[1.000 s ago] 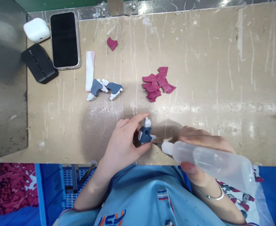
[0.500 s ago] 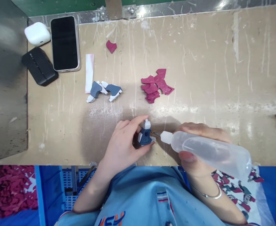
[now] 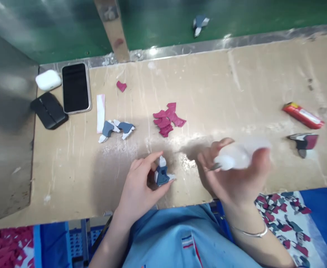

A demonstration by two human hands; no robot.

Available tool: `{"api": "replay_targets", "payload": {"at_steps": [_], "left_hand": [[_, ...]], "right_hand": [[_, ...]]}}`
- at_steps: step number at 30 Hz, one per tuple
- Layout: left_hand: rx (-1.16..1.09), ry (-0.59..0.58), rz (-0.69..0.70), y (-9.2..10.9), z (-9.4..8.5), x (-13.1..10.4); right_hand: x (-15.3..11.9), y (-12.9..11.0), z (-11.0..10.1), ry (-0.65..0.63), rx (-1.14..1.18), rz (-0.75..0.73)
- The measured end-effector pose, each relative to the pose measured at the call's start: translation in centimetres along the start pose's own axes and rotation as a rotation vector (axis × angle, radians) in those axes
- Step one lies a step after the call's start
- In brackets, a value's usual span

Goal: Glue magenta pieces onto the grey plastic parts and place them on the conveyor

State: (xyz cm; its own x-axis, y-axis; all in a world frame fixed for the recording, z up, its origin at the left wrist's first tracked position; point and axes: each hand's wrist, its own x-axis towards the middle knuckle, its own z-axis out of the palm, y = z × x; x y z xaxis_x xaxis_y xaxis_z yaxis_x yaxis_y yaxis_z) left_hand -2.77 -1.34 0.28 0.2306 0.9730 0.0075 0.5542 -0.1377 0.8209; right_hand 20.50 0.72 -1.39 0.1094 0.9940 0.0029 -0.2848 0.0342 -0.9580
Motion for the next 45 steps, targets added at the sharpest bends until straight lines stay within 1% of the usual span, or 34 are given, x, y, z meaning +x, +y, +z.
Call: {"api": "replay_targets", "payload": {"at_steps": [2, 3, 5, 7, 9, 10, 11, 13, 14, 16, 18, 21, 24, 27, 29, 31, 33, 35, 38, 41, 45], "left_hand": [[-0.012, 0.012, -0.017, -0.2, 0.0, -0.3], [-0.026, 0.017, -0.027, -0.3, 0.0, -0.5], [-0.063, 0.031, -0.048, -0.4, 0.0, -0.7], [-0.093, 0.045, -0.077, -0.3, 0.0, -0.9], [-0.113, 0.066, -0.104, 0.0, 0.0, -0.9], [-0.121, 0.074, -0.12, 0.1, 0.0, -0.8], [-0.129, 0.075, -0.137, 0.2, 0.0, -0.8], [-0.148, 0.06, -0.165, 0.3, 0.1, -0.6], [-0.156, 0.052, -0.176, 0.3, 0.1, -0.5], [-0.172, 0.046, -0.196, 0.2, 0.2, -0.3], [-0.181, 0.052, -0.208, 0.0, 0.2, -0.3], [-0.19, 0.066, -0.206, -0.4, 0.3, -0.4], [-0.202, 0.069, -0.178, -0.9, 0.4, -0.6], [-0.212, 0.058, -0.149, -1.2, 0.5, -0.6], [-0.211, 0.057, -0.16, -1.1, 0.5, -0.6], [-0.202, 0.061, -0.185, -0.8, 0.5, -0.5], [-0.19, 0.059, -0.195, -0.4, 0.4, -0.3], [-0.185, 0.057, -0.192, -0.1, 0.4, -0.1], [-0.196, 0.06, -0.186, 0.5, 0.5, 0.3], [-0.193, 0.064, -0.199, 1.2, 0.5, 0.5], [-0.163, 0.039, -0.201, 1.9, 0.6, 0.6]], "right_hand": [[1.8, -0.3, -2.3, -0.102, 0.178, 0.16], [2.5, -0.4, -3.4, -0.132, 0.265, 0.196], [3.4, -0.6, -4.6, -0.15, 0.431, 0.179], [3.2, -0.6, -4.4, -0.13, 0.531, 0.14], [2.4, -0.6, -3.0, -0.136, 0.481, 0.135], [2.0, -0.6, -2.0, -0.162, 0.386, 0.125], [1.8, -0.6, -1.1, -0.191, 0.234, 0.103], [2.0, -0.6, 0.4, -0.239, -0.228, -0.017], [2.6, -0.6, 0.8, -0.237, -0.459, -0.091], [4.2, -0.4, 1.2, -0.224, -0.812, -0.217], [5.9, -0.1, 1.0, -0.274, -0.999, -0.285], [7.3, 0.3, 0.6, -0.357, -1.126, -0.32], [7.1, 0.5, 0.5, -0.343, -1.099, -0.302], [6.2, 0.1, 0.5, -0.322, -1.051, -0.291], [5.3, -0.3, 0.7, -0.324, -1.008, -0.292], [4.2, -0.7, 1.2, -0.323, -0.915, -0.262], [2.8, -1.1, 2.0, -0.29, -0.788, -0.236], [1.5, -1.4, 2.9, -0.264, -0.672, -0.298], [-0.2, -1.7, 3.8, -0.274, -0.614, -0.478], [-1.1, -1.8, 3.7, -0.292, -0.662, -0.585], [-1.8, -1.6, 2.9, -0.398, -0.758, -0.674]]}}
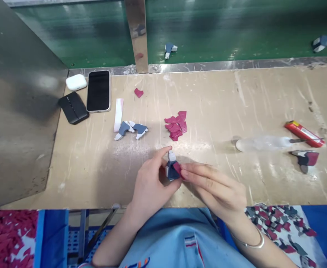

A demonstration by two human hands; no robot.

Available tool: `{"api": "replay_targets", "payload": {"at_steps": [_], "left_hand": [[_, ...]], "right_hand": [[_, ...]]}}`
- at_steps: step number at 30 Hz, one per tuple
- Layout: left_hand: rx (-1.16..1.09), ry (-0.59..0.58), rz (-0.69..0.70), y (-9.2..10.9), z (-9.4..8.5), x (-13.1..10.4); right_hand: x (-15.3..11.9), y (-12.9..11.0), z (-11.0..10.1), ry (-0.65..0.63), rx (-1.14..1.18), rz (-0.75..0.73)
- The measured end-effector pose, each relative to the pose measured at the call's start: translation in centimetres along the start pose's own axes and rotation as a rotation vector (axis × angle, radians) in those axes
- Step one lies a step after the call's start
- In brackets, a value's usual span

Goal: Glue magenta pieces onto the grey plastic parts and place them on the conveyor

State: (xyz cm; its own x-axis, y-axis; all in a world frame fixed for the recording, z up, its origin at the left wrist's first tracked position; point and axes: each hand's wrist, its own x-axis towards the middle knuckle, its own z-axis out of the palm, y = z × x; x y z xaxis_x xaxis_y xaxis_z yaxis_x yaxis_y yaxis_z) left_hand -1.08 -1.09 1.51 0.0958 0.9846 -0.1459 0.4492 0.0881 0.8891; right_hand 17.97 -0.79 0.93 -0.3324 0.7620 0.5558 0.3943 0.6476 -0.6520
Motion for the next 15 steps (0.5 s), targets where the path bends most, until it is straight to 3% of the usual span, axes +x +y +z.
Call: {"api": "replay_targets", "payload": {"at_steps": [5, 10, 13, 15], "left_hand": [[0.069, 0.043, 0.054, 0.1, 0.1, 0.0], [0.082, 0.097, 0.07, 0.1, 0.1, -0.4], [-0.068, 0.056, 0.068, 0.4, 0.1, -0.8], [-0.239, -0.037, 0.066, 0.7, 0.1, -1.0]], "right_hand": [[-0.5, 0.2, 0.6, -0.014, -0.005, -0.044], [0.1, 0.0, 1.1, -0.035, 0.073, 0.021], [0.4, 0.0, 0.9, -0.023, 0.066, 0.053], [0.4, 0.0, 0.7, -0.001, 0.079, 0.071]]}}
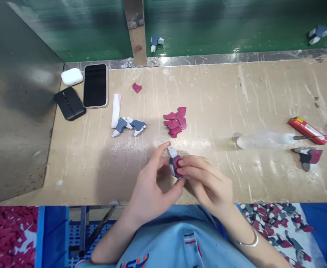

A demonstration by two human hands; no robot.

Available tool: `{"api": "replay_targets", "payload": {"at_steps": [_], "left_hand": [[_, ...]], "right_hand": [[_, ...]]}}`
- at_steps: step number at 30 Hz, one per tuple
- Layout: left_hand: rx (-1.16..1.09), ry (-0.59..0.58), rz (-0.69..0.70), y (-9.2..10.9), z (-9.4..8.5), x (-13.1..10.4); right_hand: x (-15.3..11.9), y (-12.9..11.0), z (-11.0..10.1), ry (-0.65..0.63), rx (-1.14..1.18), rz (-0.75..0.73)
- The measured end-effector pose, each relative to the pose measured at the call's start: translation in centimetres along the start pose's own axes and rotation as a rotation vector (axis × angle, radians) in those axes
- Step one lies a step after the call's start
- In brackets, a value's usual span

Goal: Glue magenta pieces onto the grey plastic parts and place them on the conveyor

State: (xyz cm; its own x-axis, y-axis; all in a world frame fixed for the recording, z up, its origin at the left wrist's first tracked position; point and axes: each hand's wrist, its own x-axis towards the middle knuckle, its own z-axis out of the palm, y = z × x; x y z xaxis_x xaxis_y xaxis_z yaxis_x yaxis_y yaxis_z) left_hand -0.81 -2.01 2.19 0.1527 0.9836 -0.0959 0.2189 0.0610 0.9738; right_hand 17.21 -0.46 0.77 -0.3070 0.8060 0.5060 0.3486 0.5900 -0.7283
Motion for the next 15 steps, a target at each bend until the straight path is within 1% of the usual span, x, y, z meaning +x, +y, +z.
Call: {"api": "replay_targets", "payload": {"at_steps": [2, 3, 4, 6, 8, 10, 12, 15], "left_hand": [[-0.171, -0.077, -0.035, 0.1, 0.0, -0.1], [-0.237, -0.094, -0.067, 0.0, 0.0, -0.1], [-0.289, -0.093, -0.096, -0.1, 0.0, -0.1], [-0.372, -0.066, -0.134, -0.3, 0.0, 0.0], [-0.446, -0.05, -0.138, -0.4, 0.0, 0.1], [-0.514, -0.049, -0.133, -0.5, -0.1, 0.2], [-0.564, -0.068, -0.149, -0.5, -0.2, 0.3], [-0.617, -0.115, -0.174, -0.5, -0.3, 0.6]], "right_hand": [[-0.1, 0.0, 0.0, 0.014, 0.035, 0.005], [-0.2, -0.1, 0.0, 0.021, 0.064, 0.01], [-0.4, -0.1, 0.2, 0.037, 0.111, 0.028], [-0.8, -0.3, 0.6, 0.099, 0.246, 0.119], [-1.3, -0.4, 1.0, 0.173, 0.369, 0.229], [-1.6, -0.5, 1.3, 0.213, 0.412, 0.281], [-1.5, -0.5, 1.3, 0.214, 0.396, 0.274], [-1.0, -0.7, 1.1, 0.191, 0.359, 0.218]]}}
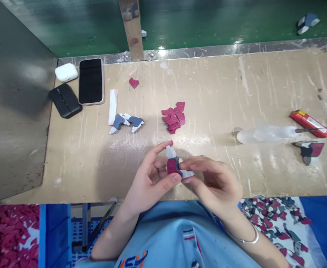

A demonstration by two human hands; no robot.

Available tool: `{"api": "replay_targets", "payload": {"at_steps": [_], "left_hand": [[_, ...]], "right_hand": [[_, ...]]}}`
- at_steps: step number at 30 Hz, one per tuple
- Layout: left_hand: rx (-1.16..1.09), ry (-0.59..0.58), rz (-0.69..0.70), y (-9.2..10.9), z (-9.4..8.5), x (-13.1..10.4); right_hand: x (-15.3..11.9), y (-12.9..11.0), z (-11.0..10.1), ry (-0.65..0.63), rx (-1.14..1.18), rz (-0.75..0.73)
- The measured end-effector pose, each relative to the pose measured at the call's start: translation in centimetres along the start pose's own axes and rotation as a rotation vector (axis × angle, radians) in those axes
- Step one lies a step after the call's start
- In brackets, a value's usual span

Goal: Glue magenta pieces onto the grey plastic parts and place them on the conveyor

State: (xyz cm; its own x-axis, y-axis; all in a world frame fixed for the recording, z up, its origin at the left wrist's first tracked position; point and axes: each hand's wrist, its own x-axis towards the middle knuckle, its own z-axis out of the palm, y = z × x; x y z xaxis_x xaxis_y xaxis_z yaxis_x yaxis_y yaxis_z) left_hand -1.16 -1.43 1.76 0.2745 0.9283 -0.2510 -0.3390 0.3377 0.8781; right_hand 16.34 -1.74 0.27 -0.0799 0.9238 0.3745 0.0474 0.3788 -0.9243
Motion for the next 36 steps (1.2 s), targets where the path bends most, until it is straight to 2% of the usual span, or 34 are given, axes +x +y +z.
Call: {"api": "replay_targets", "payload": {"at_steps": [5, 12, 16, 18, 20, 23, 27, 31, 34, 36], "left_hand": [[-0.051, 0.015, -0.001, -0.1, 0.0, 0.3], [-0.109, -0.055, -0.042, -0.6, -0.7, 0.5], [0.036, 0.021, 0.091, -0.3, -0.6, 0.2], [0.187, 0.081, 0.208, 0.0, -0.4, 0.0], [0.352, 0.087, 0.327, 0.3, -0.2, -0.3], [0.465, 0.086, 0.394, 0.5, 0.0, -0.4], [0.332, 0.183, 0.296, 0.1, 0.1, -0.1], [0.286, 0.175, 0.318, -0.2, 0.3, 0.2], [0.229, 0.203, 0.342, -0.2, 0.5, 0.3], [0.161, 0.204, 0.285, 0.0, 0.5, 0.5]], "right_hand": [[0.8, -0.6, -0.1, -0.046, -0.061, -0.101], [0.6, -0.2, -0.2, -0.03, -0.052, -0.118], [0.1, 0.1, 0.0, 0.0, -0.037, -0.089], [0.0, 0.2, 0.1, 0.038, 0.002, -0.001], [0.0, 0.2, 0.1, 0.072, 0.046, 0.121], [0.3, -0.1, -0.2, 0.026, 0.054, 0.211], [0.7, -0.5, -0.2, 0.041, -0.009, 0.168], [0.5, -0.5, 0.3, 0.087, -0.042, 0.099], [0.4, -0.2, 0.4, 0.064, -0.063, 0.089], [0.5, 0.0, 0.1, 0.019, -0.091, 0.028]]}}
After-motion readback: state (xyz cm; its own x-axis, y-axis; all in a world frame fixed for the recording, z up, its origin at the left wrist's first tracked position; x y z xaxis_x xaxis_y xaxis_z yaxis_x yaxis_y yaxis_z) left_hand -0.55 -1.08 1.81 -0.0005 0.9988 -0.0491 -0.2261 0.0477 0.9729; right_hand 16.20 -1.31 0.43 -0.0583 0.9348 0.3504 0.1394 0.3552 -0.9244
